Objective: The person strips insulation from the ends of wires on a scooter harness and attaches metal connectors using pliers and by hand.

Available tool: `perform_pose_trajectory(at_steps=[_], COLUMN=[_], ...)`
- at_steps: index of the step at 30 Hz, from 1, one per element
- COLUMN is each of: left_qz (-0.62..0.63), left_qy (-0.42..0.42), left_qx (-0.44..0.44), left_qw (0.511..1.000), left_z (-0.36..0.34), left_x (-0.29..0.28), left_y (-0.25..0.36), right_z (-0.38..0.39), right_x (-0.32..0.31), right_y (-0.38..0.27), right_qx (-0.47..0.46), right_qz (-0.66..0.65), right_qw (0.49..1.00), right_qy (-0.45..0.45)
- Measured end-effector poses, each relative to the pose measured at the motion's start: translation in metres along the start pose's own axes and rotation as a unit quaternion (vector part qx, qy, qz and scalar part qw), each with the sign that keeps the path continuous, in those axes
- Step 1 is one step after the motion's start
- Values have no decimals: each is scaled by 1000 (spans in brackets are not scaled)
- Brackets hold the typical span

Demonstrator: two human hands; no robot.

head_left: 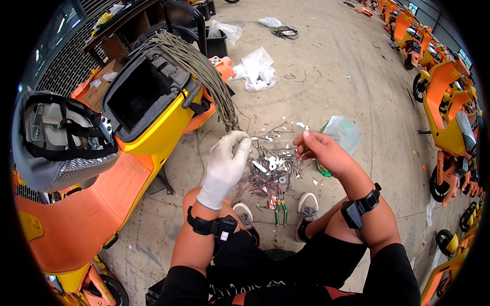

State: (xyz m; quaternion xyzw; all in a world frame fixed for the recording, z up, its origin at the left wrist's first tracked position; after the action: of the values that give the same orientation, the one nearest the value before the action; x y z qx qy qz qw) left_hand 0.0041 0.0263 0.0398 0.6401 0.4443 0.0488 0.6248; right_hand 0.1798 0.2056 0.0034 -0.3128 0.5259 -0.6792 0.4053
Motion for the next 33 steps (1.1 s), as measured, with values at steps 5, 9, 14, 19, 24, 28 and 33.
perform_pose_trajectory(at_steps=[5, 9, 14, 19, 24, 28, 33], left_qz=[77, 204, 342, 473, 505, 491, 483], left_qy=[-28, -70, -102, -139, -156, -164, -178], left_qx=[-48, -136, -208, -232, -233, -232, -239], left_qw=[995, 967, 911, 839, 817, 823, 823], left_z=[-3, -1, 2, 3, 4, 3, 4], left_x=[8, 12, 15, 20, 19, 19, 17], left_y=[-20, -21, -22, -33, -36, -38, -36], right_z=[15, 18, 24, 20, 21, 20, 22], right_x=[13, 20, 32, 35, 38, 39, 39], right_y=[-28, -34, -40, -33, -37, -38, -41], right_qx=[-272, -355, -408, -439, -457, -467, -475], right_qz=[332, 442, 480, 478, 461, 458, 462], right_qw=[894, 812, 764, 748, 744, 737, 730], right_qy=[126, 138, 141, 141, 158, 170, 166])
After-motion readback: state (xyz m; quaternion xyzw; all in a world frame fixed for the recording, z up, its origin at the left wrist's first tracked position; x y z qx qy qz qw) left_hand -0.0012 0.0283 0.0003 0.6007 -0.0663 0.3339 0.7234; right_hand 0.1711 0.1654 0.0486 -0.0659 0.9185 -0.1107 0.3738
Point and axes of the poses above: each hand's wrist, its own z-axis away from the middle knuckle, its own x-axis out of the palm, y = z × x, the point moved 4 cm from there along -z, towards the middle knuckle, and after that the axes turned 1 degree about -y, right-handed, at the moved point
